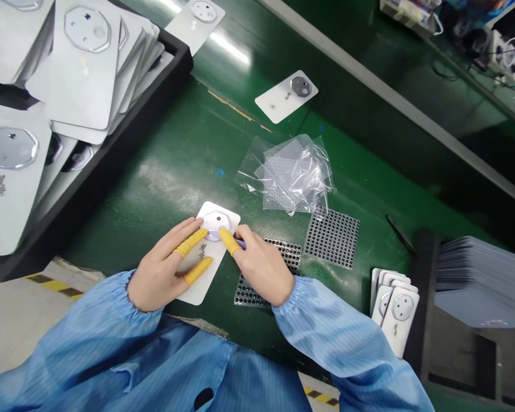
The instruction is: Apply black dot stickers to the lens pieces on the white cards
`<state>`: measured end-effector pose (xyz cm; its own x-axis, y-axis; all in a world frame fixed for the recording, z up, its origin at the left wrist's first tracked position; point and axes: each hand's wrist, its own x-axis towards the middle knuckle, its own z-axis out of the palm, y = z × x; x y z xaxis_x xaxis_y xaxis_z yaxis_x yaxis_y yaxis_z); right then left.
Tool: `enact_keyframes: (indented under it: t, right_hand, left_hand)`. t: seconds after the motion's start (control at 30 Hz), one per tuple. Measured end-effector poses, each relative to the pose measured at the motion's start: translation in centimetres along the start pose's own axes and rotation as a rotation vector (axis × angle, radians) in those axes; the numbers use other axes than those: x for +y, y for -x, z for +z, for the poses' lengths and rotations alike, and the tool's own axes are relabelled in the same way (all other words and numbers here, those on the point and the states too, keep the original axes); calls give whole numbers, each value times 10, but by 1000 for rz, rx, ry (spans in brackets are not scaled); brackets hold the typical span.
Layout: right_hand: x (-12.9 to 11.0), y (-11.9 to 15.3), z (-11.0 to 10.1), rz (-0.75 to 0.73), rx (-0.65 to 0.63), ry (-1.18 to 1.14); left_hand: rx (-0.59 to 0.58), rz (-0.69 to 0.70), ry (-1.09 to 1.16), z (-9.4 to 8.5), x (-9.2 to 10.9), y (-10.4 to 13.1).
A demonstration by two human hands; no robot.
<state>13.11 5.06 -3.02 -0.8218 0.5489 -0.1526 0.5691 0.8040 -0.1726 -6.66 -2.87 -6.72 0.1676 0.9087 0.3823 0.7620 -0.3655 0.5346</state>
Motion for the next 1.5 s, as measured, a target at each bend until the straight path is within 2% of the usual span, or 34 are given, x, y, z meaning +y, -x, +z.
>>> enact_keyframes:
  t: [0.23, 0.47, 0.67, 0.8, 0.97, 1.27, 1.5]
  right_hand:
    - [1, 1, -1, -80, -52, 107]
    - [-1, -1, -8, -117, -110, 127]
    - [1, -3, -7, -112, -129, 121]
    - [13, -1, -5, -129, -64, -9]
    - [17, 6, -11, -72, 29, -125]
    - [14, 4, -1, -110, -26, -55]
    - [11, 2, -8, -124, -43, 11]
  left_hand:
    - [-117, 40, -80, -3, 3, -2]
    - [-144, 43, -96, -5, 5, -2]
    - [-129, 64, -127, -2, 4, -1]
    - [-97, 74, -109, 1, 1, 1]
    - [-58, 70, -104, 2, 1, 2]
    - [-61, 46, -48, 2, 3, 1]
    - [-67, 46, -61, 2, 4, 1]
